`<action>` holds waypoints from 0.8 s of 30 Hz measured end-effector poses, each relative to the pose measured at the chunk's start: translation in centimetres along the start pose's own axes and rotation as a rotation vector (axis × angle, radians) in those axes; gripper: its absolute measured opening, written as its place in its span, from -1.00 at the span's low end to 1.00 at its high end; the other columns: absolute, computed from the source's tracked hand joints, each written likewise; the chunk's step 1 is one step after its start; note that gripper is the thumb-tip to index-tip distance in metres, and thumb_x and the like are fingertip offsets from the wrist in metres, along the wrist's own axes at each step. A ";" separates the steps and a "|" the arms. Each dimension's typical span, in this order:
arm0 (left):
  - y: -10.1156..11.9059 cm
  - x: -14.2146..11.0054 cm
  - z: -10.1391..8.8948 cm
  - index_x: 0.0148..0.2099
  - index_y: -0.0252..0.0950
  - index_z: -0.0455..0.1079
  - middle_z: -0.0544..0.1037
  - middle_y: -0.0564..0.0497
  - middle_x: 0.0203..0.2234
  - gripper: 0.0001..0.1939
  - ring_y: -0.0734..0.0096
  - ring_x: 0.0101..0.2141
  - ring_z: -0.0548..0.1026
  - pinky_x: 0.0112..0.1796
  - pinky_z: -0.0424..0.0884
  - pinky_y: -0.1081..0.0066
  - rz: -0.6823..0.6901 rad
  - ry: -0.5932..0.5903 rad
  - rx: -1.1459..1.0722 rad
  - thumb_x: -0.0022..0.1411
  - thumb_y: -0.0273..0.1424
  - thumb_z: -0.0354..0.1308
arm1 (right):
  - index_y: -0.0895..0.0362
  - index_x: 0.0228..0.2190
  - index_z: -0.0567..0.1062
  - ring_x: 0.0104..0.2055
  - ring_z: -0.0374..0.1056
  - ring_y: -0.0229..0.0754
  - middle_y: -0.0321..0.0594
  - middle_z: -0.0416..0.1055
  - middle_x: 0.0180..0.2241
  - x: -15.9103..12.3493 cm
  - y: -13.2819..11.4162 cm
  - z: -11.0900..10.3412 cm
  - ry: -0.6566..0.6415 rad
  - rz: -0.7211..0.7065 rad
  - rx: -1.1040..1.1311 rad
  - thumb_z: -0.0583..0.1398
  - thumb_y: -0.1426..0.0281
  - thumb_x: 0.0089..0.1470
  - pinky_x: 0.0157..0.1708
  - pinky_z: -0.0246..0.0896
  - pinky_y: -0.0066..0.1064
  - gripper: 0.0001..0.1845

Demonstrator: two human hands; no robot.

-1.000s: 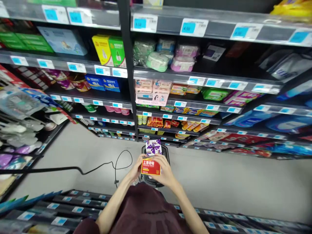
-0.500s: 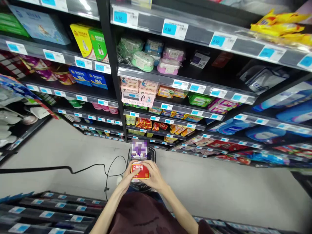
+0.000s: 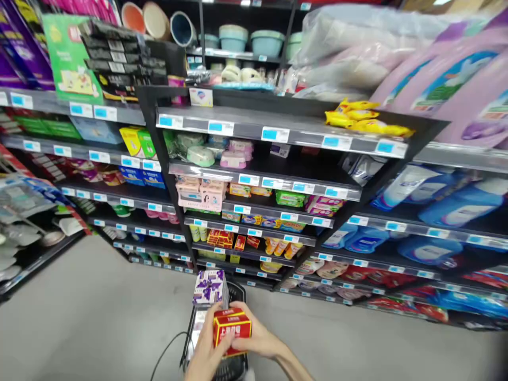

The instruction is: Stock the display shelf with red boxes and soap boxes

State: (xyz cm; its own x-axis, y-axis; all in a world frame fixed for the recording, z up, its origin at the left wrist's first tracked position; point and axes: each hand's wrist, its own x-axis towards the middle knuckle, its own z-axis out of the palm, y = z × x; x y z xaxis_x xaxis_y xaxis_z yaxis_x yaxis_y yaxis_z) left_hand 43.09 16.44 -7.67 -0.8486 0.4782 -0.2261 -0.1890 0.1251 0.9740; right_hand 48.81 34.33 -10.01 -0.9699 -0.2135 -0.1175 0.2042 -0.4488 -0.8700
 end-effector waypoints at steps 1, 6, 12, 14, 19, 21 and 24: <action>0.2 0.1 0.0 0.31 -0.09 0.22 0.30 -0.16 0.25 -0.27 -0.09 0.21 0.32 0.20 0.26 0.09 0.020 -0.008 0.033 0.16 0.00 0.28 | -0.02 0.17 0.10 0.12 0.38 0.00 -0.03 0.33 0.13 -0.1 -0.3 0.1 -0.007 0.003 0.008 0.50 0.24 -0.14 0.10 0.28 -0.12 -0.01; 1.4 1.1 0.4 0.36 -0.09 0.17 0.21 -0.14 0.30 -0.24 -0.12 0.27 0.23 0.23 0.21 0.09 0.135 -0.043 0.108 0.19 0.02 0.21 | -0.02 0.22 -0.02 0.14 0.37 -0.01 0.03 0.34 0.14 -0.7 -2.3 0.4 0.020 -0.013 0.028 0.50 0.31 -0.14 0.13 0.25 -0.10 0.08; 4.6 1.3 3.9 0.37 0.03 0.12 0.19 -0.09 0.29 -0.26 -0.10 0.21 0.28 0.11 0.36 0.09 0.167 -0.041 0.165 0.22 0.08 0.15 | 0.04 0.06 0.20 0.03 0.42 -0.06 -0.09 0.40 0.04 -1.8 -7.1 -1.6 0.062 -0.070 -0.062 0.55 0.39 -0.32 -0.03 0.35 -0.27 -0.03; 5.7 1.1 6.0 0.39 0.04 0.08 0.19 -0.09 0.28 -0.25 -0.08 0.21 0.28 0.11 0.37 0.10 0.205 0.009 0.159 0.24 0.07 0.13 | 0.07 -0.01 0.25 0.01 0.41 -0.06 -0.13 0.42 0.00 -2.3 -9.7 -3.0 0.020 -0.064 -0.153 0.55 0.38 -0.33 -0.06 0.36 -0.30 -0.12; 7.3 1.1 13.7 0.37 0.06 0.14 0.26 -0.07 0.24 -0.28 -0.09 0.19 0.31 0.12 0.34 0.14 0.330 0.189 0.115 0.21 -0.02 0.22 | 0.10 -0.08 0.34 -0.02 0.39 -0.05 -0.17 0.42 -0.05 -4.9 -17.0 -8.5 -0.093 -0.060 -0.503 0.53 0.30 -0.32 -0.11 0.36 -0.33 -0.23; 7.7 1.3 17.3 0.36 0.06 0.14 0.29 -0.07 0.21 -0.30 -0.07 0.16 0.34 0.10 0.36 0.15 0.359 0.256 0.116 0.23 -0.07 0.22 | 0.08 -0.07 0.36 -0.03 0.40 -0.06 -0.20 0.43 -0.07 -6.3 -19.6 -10.8 -0.121 -0.065 -0.595 0.53 0.28 -0.30 -0.12 0.36 -0.34 -0.24; 9.0 1.6 22.5 0.38 -0.02 0.11 0.30 -0.11 0.21 -0.31 -0.04 0.16 0.34 0.12 0.35 0.14 0.389 0.296 0.085 0.28 -0.09 0.18 | 0.06 -0.03 0.36 -0.03 0.41 -0.04 -0.20 0.44 -0.06 -8.6 -23.3 -13.4 -0.147 -0.072 -0.702 0.51 0.26 -0.26 -0.10 0.37 -0.32 -0.25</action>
State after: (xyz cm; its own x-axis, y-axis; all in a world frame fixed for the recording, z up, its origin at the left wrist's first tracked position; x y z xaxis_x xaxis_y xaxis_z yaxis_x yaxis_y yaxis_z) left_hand 51.14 37.84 0.42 -0.9545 0.2373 0.1806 0.2005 0.0626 0.9777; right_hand 50.57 58.29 4.87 -0.9396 -0.3413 -0.0258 -0.0411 0.1872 -0.9815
